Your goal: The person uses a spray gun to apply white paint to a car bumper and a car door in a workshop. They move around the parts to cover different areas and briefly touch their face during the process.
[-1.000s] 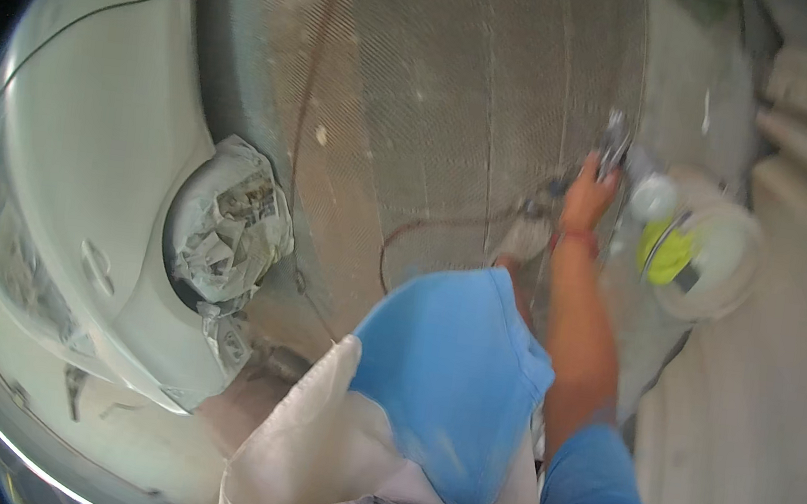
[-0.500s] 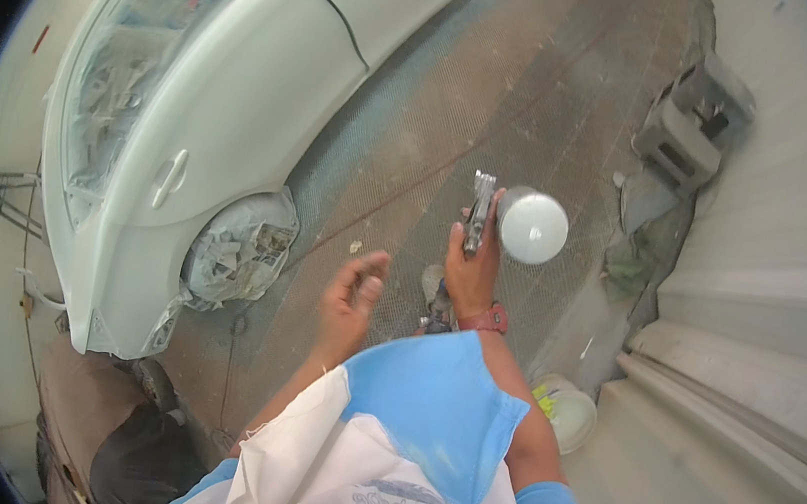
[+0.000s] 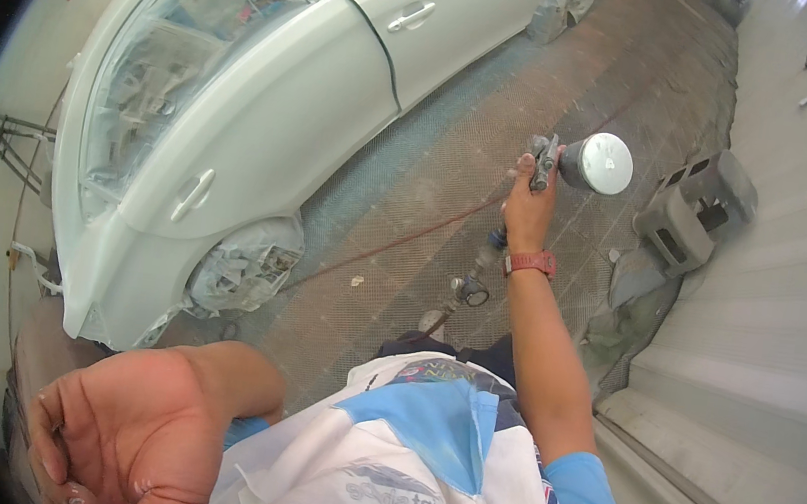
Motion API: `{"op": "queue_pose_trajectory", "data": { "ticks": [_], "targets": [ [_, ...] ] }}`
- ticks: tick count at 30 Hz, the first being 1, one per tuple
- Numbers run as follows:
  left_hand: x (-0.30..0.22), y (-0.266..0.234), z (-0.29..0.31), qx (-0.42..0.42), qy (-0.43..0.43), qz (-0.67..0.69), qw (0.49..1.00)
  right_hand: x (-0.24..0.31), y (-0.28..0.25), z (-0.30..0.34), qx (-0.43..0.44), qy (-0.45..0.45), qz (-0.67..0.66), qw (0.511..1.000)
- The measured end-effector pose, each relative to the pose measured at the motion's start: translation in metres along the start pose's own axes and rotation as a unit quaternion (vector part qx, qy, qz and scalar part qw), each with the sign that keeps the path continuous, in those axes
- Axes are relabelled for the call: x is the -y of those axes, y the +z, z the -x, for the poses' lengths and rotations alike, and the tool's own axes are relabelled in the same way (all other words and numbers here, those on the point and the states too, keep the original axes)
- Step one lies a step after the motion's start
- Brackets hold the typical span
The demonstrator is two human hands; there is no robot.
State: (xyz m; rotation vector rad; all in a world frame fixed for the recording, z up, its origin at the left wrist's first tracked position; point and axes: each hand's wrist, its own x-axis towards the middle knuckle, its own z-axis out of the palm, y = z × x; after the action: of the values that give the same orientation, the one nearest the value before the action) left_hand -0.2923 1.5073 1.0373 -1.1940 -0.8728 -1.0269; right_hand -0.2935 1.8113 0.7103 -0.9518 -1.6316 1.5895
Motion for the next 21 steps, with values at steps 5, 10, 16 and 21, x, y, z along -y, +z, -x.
{"op": "queue_pose_trajectory", "data": {
  "ticks": [5, 10, 16, 21],
  "targets": [
    [0.016, 0.048, 0.012, 0.07, -0.051, 0.062, 0.994, -0.013, -0.008, -0.068, 0.032, 0.035, 0.004, 0.999],
    [0.018, 0.117, 0.066, 0.023, -0.084, 0.062, 0.994, -0.016, -0.018, -0.14, 0.042, 0.025, -0.001, 0.999],
    [0.08, 0.193, 0.254, 0.063, -0.477, -0.209, 0.851, 0.006, -0.026, -0.251, 0.07, 0.024, -0.043, 0.996],
    [0.148, 0.2, 0.39, 0.094, -0.729, -0.267, 0.623, 0.026, 0.012, -0.332, 0.127, 0.01, -0.014, 0.992]
  ]
}}
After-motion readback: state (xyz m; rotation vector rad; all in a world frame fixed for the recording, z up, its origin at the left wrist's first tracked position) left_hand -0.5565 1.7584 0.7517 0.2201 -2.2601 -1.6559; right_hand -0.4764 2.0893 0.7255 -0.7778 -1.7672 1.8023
